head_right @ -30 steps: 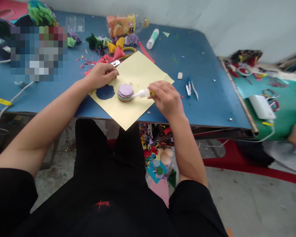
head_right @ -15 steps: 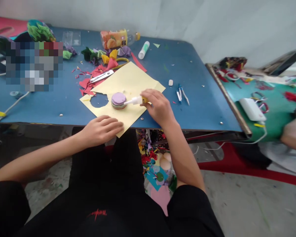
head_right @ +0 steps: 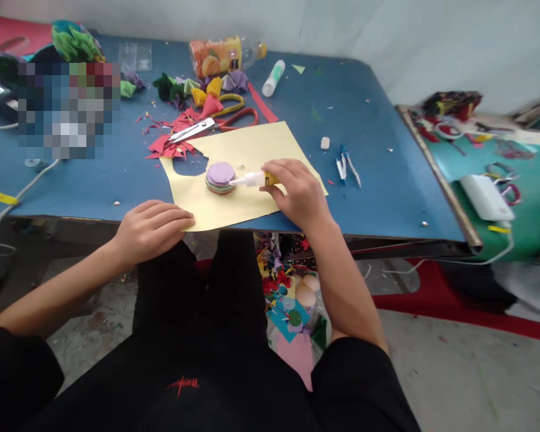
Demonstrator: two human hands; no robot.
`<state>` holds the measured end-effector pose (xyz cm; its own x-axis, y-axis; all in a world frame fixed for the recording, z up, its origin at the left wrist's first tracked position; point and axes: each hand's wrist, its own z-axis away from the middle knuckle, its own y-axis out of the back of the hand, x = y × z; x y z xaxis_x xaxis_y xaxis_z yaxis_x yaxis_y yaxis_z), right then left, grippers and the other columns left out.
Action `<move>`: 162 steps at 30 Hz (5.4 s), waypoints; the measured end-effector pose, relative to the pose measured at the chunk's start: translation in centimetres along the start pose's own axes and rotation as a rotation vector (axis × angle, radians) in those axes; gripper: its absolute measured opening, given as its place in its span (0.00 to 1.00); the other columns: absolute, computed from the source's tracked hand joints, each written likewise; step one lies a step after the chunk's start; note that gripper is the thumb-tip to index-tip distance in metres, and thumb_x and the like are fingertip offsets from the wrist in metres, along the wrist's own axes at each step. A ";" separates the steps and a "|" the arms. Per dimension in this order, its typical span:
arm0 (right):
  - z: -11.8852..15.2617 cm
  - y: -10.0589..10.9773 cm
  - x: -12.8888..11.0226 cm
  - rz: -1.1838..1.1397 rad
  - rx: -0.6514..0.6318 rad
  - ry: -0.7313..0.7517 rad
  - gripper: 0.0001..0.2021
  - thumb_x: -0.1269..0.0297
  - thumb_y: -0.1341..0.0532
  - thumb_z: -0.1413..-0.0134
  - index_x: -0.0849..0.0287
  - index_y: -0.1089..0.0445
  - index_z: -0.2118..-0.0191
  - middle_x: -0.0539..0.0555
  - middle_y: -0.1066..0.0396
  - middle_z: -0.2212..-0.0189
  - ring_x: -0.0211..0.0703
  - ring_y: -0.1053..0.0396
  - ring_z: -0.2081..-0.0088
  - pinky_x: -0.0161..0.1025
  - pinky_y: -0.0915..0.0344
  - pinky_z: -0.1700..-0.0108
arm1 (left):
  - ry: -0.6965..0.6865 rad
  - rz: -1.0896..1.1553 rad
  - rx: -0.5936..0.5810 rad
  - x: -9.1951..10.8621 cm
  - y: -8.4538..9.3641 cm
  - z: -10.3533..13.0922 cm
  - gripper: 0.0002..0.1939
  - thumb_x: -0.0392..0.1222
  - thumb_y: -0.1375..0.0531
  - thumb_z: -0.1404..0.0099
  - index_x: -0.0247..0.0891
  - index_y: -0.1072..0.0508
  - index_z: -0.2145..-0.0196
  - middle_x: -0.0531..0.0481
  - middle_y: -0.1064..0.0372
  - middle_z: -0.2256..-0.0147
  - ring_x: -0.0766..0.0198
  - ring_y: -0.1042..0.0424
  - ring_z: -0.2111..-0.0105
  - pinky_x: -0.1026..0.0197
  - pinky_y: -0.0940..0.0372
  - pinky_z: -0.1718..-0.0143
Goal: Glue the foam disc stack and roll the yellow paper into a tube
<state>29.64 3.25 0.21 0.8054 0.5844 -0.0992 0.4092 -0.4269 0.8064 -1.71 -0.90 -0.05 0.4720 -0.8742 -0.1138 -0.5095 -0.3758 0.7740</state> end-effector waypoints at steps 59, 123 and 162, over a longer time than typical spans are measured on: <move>-2.5 1.3 -3.3 0.004 -0.166 0.132 0.12 0.67 0.45 0.39 0.49 0.33 0.51 0.53 0.29 0.51 0.49 0.32 0.49 0.51 0.34 0.46 | 0.315 -0.203 -0.018 -4.7 3.0 2.8 0.10 0.37 0.44 0.33 0.49 0.27 0.56 0.53 0.24 0.60 0.58 0.26 0.63 0.53 0.31 0.66; -0.8 1.5 -4.2 0.191 -0.136 0.334 0.14 0.68 0.43 0.39 0.57 0.31 0.49 0.55 0.25 0.63 0.42 0.32 0.63 0.40 0.32 0.61 | 0.270 -0.014 0.208 1.2 -1.3 3.9 0.12 0.29 0.38 0.40 0.41 0.28 0.58 0.50 0.23 0.64 0.61 0.27 0.65 0.58 0.33 0.63; -1.2 0.9 -3.7 0.157 -0.085 0.280 0.15 0.67 0.39 0.43 0.56 0.31 0.49 0.57 0.26 0.59 0.48 0.29 0.58 0.46 0.30 0.57 | 0.344 0.008 0.294 1.7 -2.3 4.0 0.13 0.28 0.39 0.40 0.43 0.28 0.60 0.52 0.23 0.64 0.62 0.28 0.67 0.57 0.34 0.63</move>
<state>26.52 1.53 1.99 0.7020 0.6880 0.1842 0.2430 -0.4744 0.8461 -2.63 -2.74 -4.53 0.6535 -0.7433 0.1432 -0.6733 -0.4844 0.5586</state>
